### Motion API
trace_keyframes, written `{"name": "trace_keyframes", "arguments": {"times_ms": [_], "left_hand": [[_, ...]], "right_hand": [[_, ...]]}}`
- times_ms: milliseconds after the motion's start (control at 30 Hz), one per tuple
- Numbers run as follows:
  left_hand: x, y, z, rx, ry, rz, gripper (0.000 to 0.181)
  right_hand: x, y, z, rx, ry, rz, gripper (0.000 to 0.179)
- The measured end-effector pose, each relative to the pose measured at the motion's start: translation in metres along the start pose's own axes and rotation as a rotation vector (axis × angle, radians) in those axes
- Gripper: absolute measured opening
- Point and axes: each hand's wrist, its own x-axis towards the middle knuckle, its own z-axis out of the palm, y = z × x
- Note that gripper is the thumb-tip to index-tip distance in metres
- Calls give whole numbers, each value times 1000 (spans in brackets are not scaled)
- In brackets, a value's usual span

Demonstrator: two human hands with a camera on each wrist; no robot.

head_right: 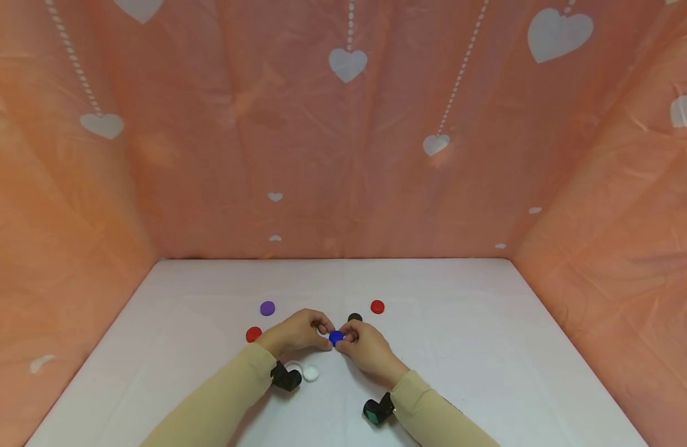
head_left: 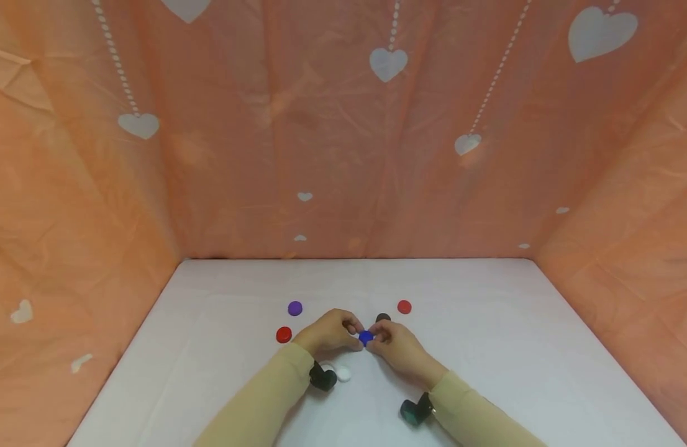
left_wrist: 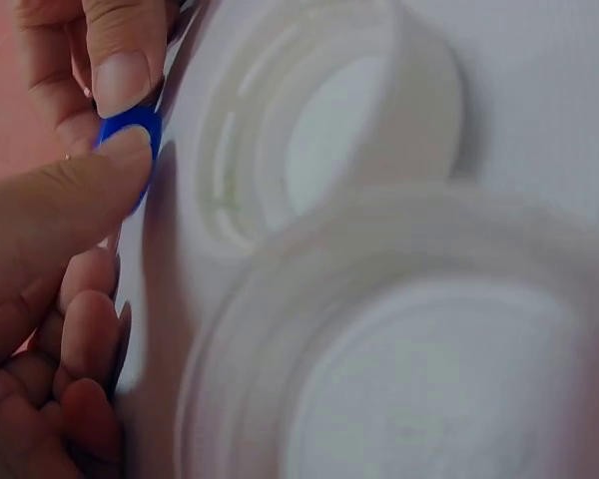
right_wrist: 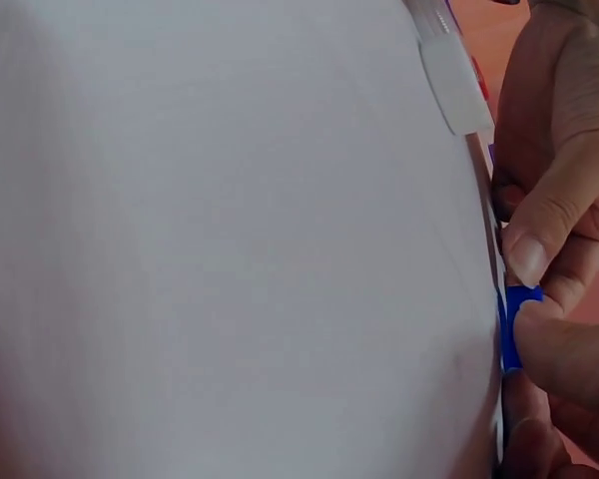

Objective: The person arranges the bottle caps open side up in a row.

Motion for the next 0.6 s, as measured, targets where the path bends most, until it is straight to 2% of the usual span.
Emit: {"name": "trace_keyframes", "arguments": {"times_ms": [167, 400, 600], "left_hand": [[1, -3, -1, -22, -3, 4, 21], [0, -3, -4, -60, -4, -11, 19], [-2, -2, -3, -121, -32, -40, 16]], "right_hand": [[0, 0, 0, 29, -2, 3, 19], [1, 0, -1, 13, 4, -43, 17], [0, 1, -1, 10, 6, 2, 16]]}}
